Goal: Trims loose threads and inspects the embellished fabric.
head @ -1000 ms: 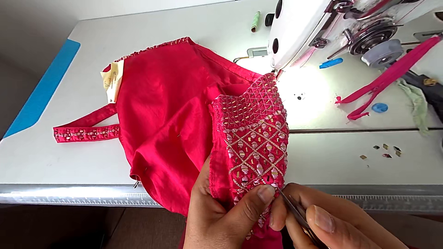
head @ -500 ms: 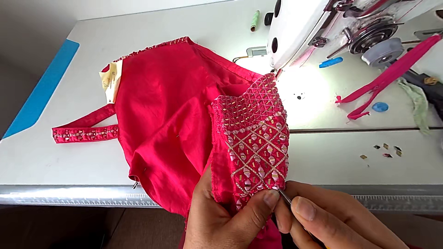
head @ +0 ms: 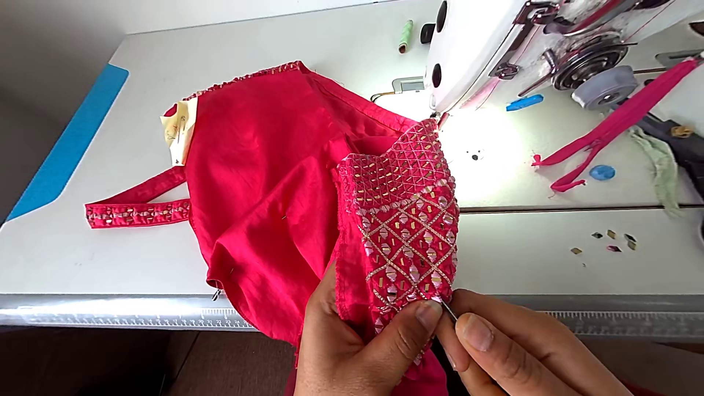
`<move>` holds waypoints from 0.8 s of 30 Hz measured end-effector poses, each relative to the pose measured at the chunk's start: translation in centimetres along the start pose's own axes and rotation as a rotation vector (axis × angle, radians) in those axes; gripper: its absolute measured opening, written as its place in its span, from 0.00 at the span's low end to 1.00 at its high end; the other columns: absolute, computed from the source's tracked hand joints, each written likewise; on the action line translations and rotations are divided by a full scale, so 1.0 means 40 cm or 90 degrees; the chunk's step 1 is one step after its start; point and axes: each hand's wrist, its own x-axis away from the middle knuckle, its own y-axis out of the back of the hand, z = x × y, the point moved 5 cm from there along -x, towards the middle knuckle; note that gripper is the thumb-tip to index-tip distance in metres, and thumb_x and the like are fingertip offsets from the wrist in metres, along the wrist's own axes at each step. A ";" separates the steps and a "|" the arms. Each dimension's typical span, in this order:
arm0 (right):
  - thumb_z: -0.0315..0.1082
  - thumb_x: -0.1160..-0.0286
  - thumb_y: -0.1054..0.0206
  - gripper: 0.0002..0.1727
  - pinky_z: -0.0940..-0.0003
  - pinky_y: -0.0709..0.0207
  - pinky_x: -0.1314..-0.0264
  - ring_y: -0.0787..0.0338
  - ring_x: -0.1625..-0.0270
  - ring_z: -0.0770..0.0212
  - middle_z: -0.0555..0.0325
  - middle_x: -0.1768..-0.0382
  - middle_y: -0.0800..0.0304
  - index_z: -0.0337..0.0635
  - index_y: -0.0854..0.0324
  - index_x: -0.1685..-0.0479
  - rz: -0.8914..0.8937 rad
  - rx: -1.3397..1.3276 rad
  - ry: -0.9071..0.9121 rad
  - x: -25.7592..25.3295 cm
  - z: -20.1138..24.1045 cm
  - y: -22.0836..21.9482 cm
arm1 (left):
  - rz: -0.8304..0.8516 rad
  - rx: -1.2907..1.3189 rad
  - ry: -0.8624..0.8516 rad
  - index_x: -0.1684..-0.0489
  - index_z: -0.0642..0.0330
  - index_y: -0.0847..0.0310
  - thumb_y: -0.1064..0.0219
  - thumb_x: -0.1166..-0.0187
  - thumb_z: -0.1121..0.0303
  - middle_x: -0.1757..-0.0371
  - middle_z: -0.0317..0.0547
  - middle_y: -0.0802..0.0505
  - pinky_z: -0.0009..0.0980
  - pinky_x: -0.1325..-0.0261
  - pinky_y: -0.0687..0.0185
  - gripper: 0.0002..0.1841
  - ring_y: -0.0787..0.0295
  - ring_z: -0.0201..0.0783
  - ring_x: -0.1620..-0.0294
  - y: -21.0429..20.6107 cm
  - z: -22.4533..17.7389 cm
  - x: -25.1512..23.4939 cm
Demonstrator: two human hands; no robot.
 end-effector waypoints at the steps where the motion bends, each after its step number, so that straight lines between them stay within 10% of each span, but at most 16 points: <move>1: 0.40 0.03 0.54 0.19 0.89 0.40 0.82 0.33 0.82 0.86 0.75 0.81 0.33 0.45 0.23 0.62 0.004 -0.012 -0.002 0.000 0.000 -0.001 | 0.001 0.008 0.007 0.48 0.59 0.20 0.25 0.31 0.82 0.58 0.33 0.03 0.25 0.49 0.07 0.16 0.05 0.25 0.57 0.001 0.000 0.000; 16: 0.40 0.03 0.54 0.19 0.91 0.40 0.82 0.34 0.81 0.87 0.77 0.80 0.32 0.46 0.22 0.62 0.028 -0.027 -0.019 -0.005 0.001 0.005 | 0.029 -0.005 -0.012 0.48 0.58 0.18 0.25 0.30 0.81 0.57 0.31 0.03 0.25 0.47 0.07 0.15 0.05 0.24 0.55 0.003 -0.001 -0.004; 24: 0.58 0.10 0.48 0.20 0.90 0.36 0.73 0.28 0.73 0.87 0.80 0.73 0.26 0.53 0.22 0.46 -0.024 -0.109 0.056 0.013 0.004 0.027 | -0.050 -0.076 -0.068 0.43 0.61 0.25 0.19 0.38 0.78 0.57 0.31 0.05 0.24 0.50 0.07 0.25 0.06 0.24 0.56 -0.020 -0.011 -0.005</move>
